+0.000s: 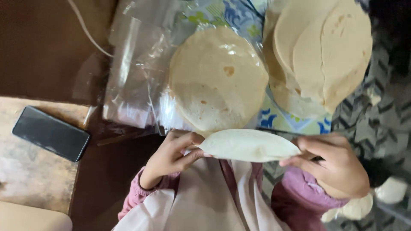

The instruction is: The person sorts through a stack of flatbread by hand and places groups of them into clear plastic bags.

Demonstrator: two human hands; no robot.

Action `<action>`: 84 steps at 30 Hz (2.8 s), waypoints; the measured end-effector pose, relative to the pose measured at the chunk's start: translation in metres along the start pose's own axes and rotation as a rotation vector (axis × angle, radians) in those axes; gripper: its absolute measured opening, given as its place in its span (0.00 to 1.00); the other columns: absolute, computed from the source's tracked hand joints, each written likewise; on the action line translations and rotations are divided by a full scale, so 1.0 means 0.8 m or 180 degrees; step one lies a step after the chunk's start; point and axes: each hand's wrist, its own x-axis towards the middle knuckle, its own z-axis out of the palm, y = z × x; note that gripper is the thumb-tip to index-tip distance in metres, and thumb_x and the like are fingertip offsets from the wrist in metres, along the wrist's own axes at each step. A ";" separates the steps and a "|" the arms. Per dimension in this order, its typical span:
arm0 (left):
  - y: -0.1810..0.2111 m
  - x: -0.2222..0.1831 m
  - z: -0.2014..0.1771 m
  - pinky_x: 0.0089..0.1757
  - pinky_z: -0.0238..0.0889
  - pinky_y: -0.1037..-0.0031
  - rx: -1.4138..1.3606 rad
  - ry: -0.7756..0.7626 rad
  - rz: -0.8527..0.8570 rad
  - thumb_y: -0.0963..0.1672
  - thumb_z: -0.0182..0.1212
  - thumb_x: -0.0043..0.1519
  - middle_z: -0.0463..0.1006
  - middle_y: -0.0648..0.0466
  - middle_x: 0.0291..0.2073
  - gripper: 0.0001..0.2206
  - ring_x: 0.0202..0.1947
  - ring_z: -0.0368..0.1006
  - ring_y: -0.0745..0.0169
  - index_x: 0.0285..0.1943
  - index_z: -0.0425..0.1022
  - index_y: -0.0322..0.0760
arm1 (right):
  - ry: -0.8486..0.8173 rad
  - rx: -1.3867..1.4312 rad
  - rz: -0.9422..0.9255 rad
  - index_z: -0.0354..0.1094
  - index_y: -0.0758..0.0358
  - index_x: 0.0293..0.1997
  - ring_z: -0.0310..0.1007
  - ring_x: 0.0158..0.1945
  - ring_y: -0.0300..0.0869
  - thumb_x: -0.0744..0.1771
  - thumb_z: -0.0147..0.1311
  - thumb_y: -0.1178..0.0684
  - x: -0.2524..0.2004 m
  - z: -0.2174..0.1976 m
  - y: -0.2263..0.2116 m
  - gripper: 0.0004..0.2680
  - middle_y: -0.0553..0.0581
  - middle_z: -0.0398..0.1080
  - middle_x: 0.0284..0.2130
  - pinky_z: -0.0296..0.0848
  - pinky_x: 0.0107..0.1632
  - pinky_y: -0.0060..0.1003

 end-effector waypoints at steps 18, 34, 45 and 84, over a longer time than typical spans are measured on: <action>-0.168 0.135 -0.093 0.32 0.68 0.76 0.0299 0.1871 -0.0959 0.42 0.71 0.59 0.83 0.51 0.31 0.22 0.30 0.76 0.70 0.60 0.68 0.38 | 0.1378 0.1858 0.0840 0.64 0.65 0.63 0.74 0.40 0.35 0.64 0.62 0.64 0.197 0.146 0.236 0.20 0.53 0.74 0.42 0.72 0.40 0.28; -0.142 0.161 0.003 0.68 0.44 0.51 0.3576 0.1202 -0.0211 0.46 0.55 0.67 0.65 0.46 0.70 0.21 0.73 0.55 0.47 0.70 0.69 0.38 | 0.1704 -0.1410 0.0849 0.79 0.56 0.35 0.74 0.41 0.56 0.65 0.62 0.53 0.222 0.145 0.214 0.02 0.55 0.79 0.30 0.66 0.43 0.56; -0.135 0.165 -0.001 0.70 0.36 0.51 0.3477 0.0998 -0.0079 0.52 0.53 0.70 0.60 0.45 0.74 0.26 0.76 0.50 0.46 0.74 0.65 0.36 | 0.1374 -0.1365 0.0994 0.78 0.64 0.30 0.76 0.33 0.61 0.67 0.62 0.48 0.232 0.139 0.221 0.10 0.67 0.75 0.27 0.73 0.37 0.53; -0.140 0.160 0.003 0.70 0.39 0.50 0.3477 0.1094 -0.0059 0.52 0.56 0.69 0.61 0.47 0.74 0.26 0.76 0.51 0.47 0.75 0.65 0.38 | 0.1852 0.0352 0.0896 0.77 0.72 0.45 0.77 0.31 0.40 0.66 0.63 0.60 0.213 0.167 0.256 0.06 0.65 0.77 0.30 0.72 0.37 0.34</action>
